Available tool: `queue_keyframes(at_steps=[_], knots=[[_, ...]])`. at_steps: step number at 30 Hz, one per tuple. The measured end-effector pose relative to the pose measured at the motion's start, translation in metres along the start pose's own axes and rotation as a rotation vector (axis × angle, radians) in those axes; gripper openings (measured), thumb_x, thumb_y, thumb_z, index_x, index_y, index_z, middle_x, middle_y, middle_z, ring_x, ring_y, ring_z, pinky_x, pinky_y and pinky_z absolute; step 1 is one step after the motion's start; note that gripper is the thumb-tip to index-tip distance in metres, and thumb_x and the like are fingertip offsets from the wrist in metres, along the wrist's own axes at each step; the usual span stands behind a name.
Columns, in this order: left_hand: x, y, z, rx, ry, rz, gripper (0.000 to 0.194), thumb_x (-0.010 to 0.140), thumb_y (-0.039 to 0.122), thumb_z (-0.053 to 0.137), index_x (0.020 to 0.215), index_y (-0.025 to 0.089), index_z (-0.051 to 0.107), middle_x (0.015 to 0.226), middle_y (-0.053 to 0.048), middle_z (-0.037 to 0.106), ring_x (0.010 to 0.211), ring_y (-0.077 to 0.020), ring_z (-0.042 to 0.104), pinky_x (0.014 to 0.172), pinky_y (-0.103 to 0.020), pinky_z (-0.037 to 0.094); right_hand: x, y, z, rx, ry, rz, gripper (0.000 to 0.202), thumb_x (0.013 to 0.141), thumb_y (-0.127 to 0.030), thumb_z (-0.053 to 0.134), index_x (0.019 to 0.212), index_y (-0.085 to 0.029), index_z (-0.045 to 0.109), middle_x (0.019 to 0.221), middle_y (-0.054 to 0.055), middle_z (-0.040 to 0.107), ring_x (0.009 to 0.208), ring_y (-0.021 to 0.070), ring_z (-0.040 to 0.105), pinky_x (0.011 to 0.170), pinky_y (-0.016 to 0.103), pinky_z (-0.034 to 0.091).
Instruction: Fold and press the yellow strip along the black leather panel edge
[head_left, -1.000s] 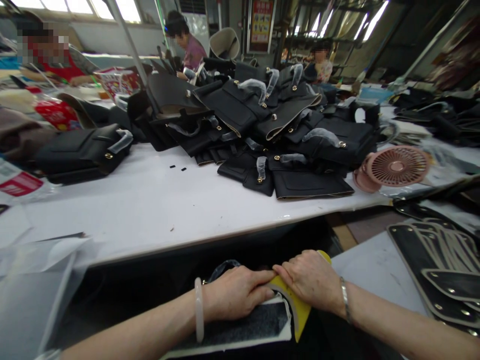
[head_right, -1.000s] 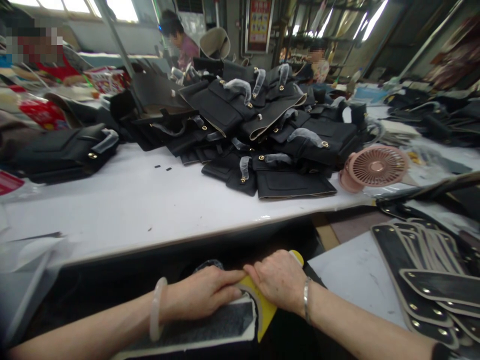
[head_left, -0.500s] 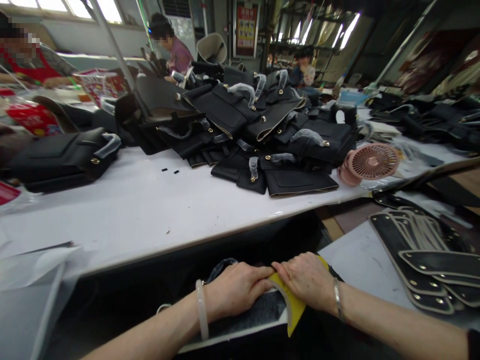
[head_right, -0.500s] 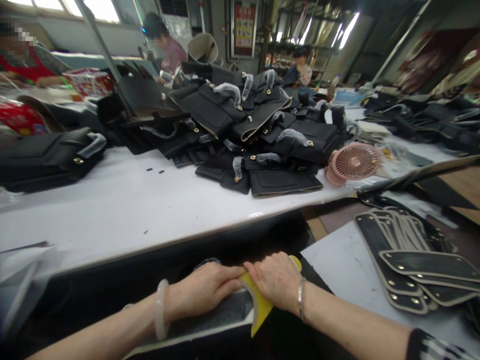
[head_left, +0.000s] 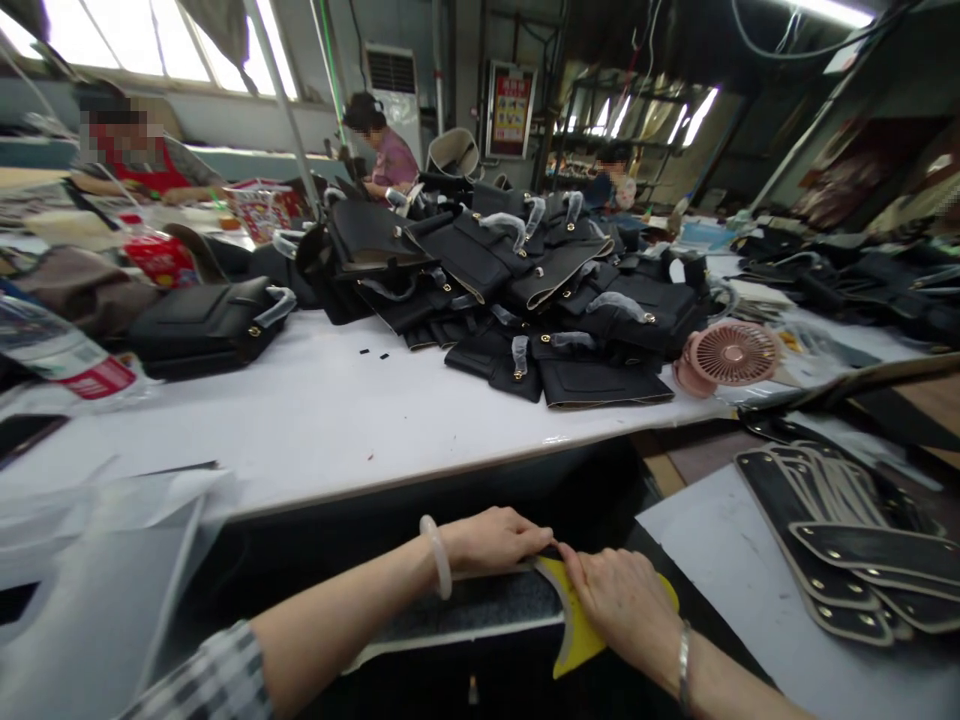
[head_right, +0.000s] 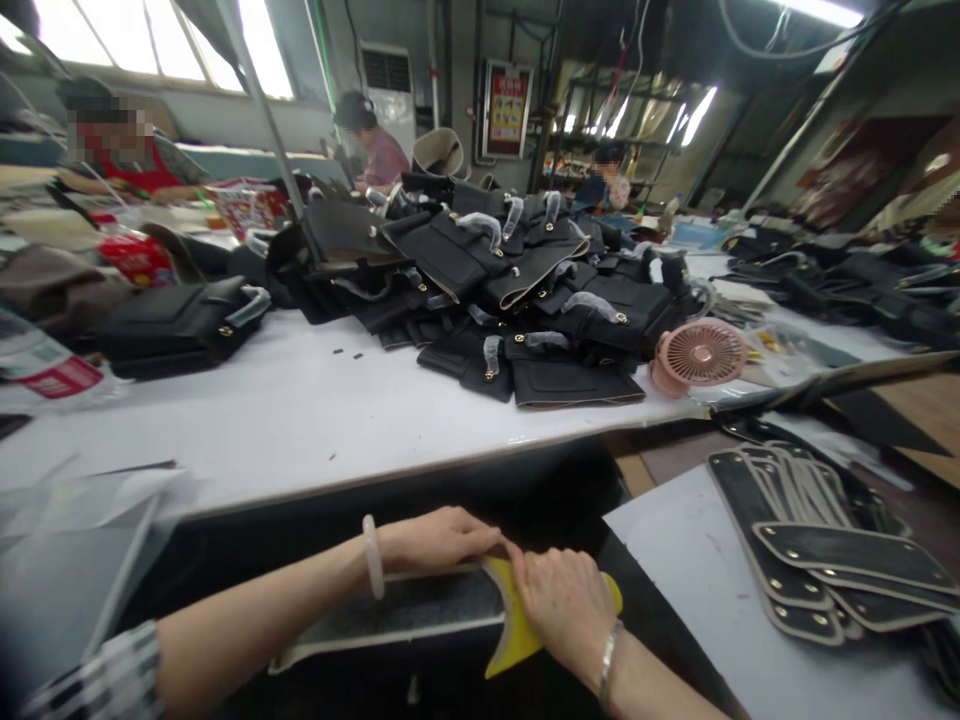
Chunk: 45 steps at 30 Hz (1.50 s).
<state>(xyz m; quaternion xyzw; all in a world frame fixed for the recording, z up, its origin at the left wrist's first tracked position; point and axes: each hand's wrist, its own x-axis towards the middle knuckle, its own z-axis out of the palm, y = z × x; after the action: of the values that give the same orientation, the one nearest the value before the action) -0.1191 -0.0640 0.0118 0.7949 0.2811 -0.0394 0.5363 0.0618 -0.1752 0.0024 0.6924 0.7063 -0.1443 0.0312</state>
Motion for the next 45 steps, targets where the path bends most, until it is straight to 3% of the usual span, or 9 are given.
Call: queue_keyframes(at_steps=[8,10,13,17,21,24,27,35,45], knots=[[0.014,0.003,-0.001,-0.173,0.036,-0.114,0.033,0.079,0.029,0.06,0.105,0.018,0.077,0.105,-0.002,0.074,0.099,-0.0235,0.066,0.086,-0.028,0.052,-0.028,0.028,0.031,0.569,-0.007,0.193,0.071,0.093,-0.071,0.012,0.055,-0.021,0.046,0.054,0.007,0.051,0.052,0.018,0.047,0.055,0.032,0.029],[0.015,0.001,-0.001,-0.189,0.041,-0.126,0.033,0.077,0.029,0.061,0.104,0.018,0.077,0.105,-0.002,0.075,0.099,-0.0234,0.066,0.086,-0.028,0.052,-0.034,0.033,0.035,0.887,-0.055,0.325,0.074,0.088,-0.08,0.007,0.063,-0.022,0.045,0.049,-0.001,0.036,0.044,0.0127,0.033,0.047,0.028,0.025],[0.018,0.002,-0.004,-0.194,0.044,-0.14,0.031,0.075,0.027,0.063,0.101,0.018,0.078,0.104,-0.002,0.075,0.099,-0.0227,0.066,0.086,-0.027,0.051,-0.031,0.033,0.034,1.585,-0.116,0.426,0.072,0.081,-0.088,0.031,0.087,-0.021,0.054,0.053,-0.008,0.03,0.042,0.0068,0.019,0.044,0.023,0.016],[0.021,0.005,-0.007,-0.18,0.027,-0.153,0.029,0.076,0.028,0.064,0.099,0.019,0.078,0.099,-0.002,0.076,0.097,-0.023,0.067,0.084,-0.027,0.05,-0.015,0.02,0.031,2.064,-0.14,0.364,0.079,0.071,-0.085,0.058,0.118,-0.022,0.056,0.061,-0.007,0.043,0.045,0.0055,0.031,0.044,0.019,0.023],[0.023,0.004,-0.008,-0.162,0.01,-0.15,0.03,0.076,0.03,0.064,0.101,0.021,0.078,0.099,-0.001,0.075,0.098,-0.0228,0.067,0.083,-0.027,0.05,-0.004,0.006,0.037,2.01,-0.005,0.431,0.071,0.07,-0.061,0.081,0.123,-0.021,0.056,0.064,-0.007,0.047,0.048,0.0053,0.039,0.046,0.017,0.031],[0.025,0.001,-0.009,-0.145,-0.008,-0.139,0.032,0.075,0.03,0.063,0.104,0.023,0.077,0.096,0.0,0.076,0.095,-0.023,0.067,0.082,-0.028,0.049,-0.001,0.002,0.045,1.911,0.079,0.486,0.062,0.07,-0.048,0.085,0.12,-0.02,0.059,0.081,-0.001,0.061,0.068,0.0126,0.059,0.06,0.022,0.047],[0.026,-0.001,-0.009,-0.128,-0.022,-0.116,0.034,0.074,0.031,0.063,0.105,0.025,0.077,0.095,0.001,0.076,0.094,-0.0228,0.066,0.083,-0.028,0.049,-0.002,0.002,0.05,1.894,0.077,0.427,0.058,0.072,-0.049,0.083,0.116,-0.019,0.061,0.096,0.005,0.067,0.092,0.0224,0.065,0.082,0.031,0.051],[0.025,-0.001,-0.005,-0.068,-0.049,-0.055,0.03,0.077,0.036,0.058,0.095,0.023,0.079,0.081,0.001,0.073,0.081,-0.0194,0.064,0.071,-0.024,0.045,-0.007,0.005,0.051,1.408,0.164,0.31,0.056,0.083,-0.062,0.065,0.117,-0.018,0.061,0.116,0.011,0.065,0.113,0.0298,0.059,0.099,0.04,0.046],[0.026,0.003,-0.006,0.014,-0.026,0.009,0.03,0.08,0.032,0.051,0.091,0.028,0.079,0.059,0.003,0.055,0.057,-0.0145,0.047,0.056,-0.026,0.033,-0.008,-0.009,0.06,1.083,0.279,0.235,0.048,0.098,-0.056,0.04,0.131,-0.021,0.045,0.134,0.01,0.054,0.127,0.0223,0.049,0.106,0.03,0.039]])
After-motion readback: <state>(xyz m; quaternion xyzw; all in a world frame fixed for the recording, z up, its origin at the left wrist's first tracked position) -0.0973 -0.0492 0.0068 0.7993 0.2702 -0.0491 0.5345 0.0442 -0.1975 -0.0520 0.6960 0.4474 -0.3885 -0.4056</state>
